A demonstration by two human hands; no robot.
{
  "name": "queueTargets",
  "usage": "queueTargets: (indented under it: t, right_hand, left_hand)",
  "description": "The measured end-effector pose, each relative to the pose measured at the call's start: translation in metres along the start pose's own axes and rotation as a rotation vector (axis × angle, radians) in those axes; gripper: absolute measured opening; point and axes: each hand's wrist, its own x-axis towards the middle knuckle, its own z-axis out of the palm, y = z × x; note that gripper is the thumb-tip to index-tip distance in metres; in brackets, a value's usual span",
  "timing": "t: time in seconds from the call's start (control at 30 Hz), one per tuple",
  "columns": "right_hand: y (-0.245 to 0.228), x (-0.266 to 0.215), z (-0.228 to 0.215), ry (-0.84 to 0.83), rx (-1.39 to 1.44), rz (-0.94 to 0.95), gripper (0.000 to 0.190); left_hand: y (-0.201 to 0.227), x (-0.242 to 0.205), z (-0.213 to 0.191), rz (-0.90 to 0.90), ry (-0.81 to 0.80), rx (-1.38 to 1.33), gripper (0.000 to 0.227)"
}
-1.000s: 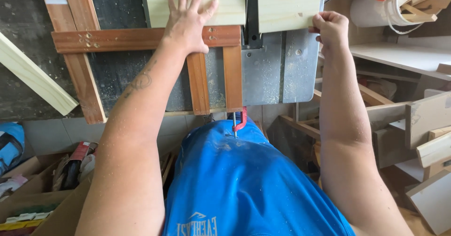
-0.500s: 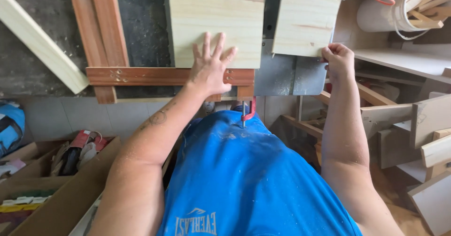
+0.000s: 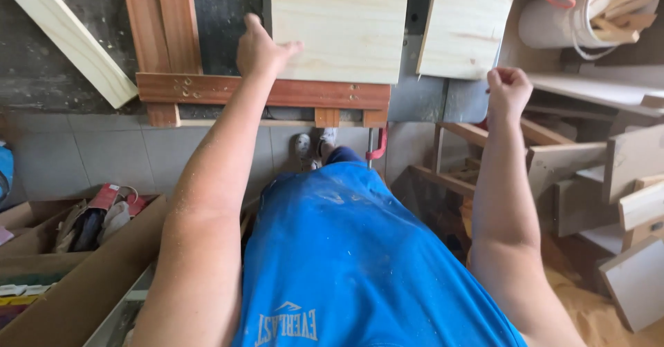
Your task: Measuring and marking wooden boards for processing in a workshop
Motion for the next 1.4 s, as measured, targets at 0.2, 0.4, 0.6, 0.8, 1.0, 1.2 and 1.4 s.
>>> queueTargets:
  t: [0.2, 0.4, 0.6, 0.8, 1.0, 1.2, 1.4]
  right_hand:
    - [0.046, -0.045, 0.078, -0.214, -0.044, -0.73, 0.015]
    - [-0.011, -0.18, 0.092, -0.75, 0.1, -0.534, 0.005]
    - [-0.08, -0.228, 0.104, -1.07, 0.109, -0.449, 0.027]
    - [-0.159, -0.322, 0.169, -1.393, 0.458, -0.433, 0.064]
    - [-0.201, -0.387, 0.317, -1.12, 0.054, -0.86, 0.048]
    - [-0.295, -0.435, 0.456, -0.562, -0.307, -1.244, 0.068]
    - [-0.33, -0.438, 0.529, -0.33, -0.768, -0.93, 0.12]
  left_hand:
    - [-0.03, 0.019, -0.01, -0.099, -0.039, -0.268, 0.049]
    - [-0.063, -0.058, -0.118, 0.004, -0.043, -0.579, 0.025]
    - [-0.181, -0.092, -0.149, -0.066, 0.069, -1.03, 0.026]
    - [-0.255, -0.115, -0.191, -0.121, 0.101, -1.234, 0.029]
    - [-0.43, -0.059, -0.258, -0.072, 0.329, -1.278, 0.029]
    - [-0.489, -0.038, -0.301, -0.06, 0.537, -1.334, 0.04]
    - [-0.443, -0.031, -0.278, -0.169, 0.486, -1.725, 0.051]
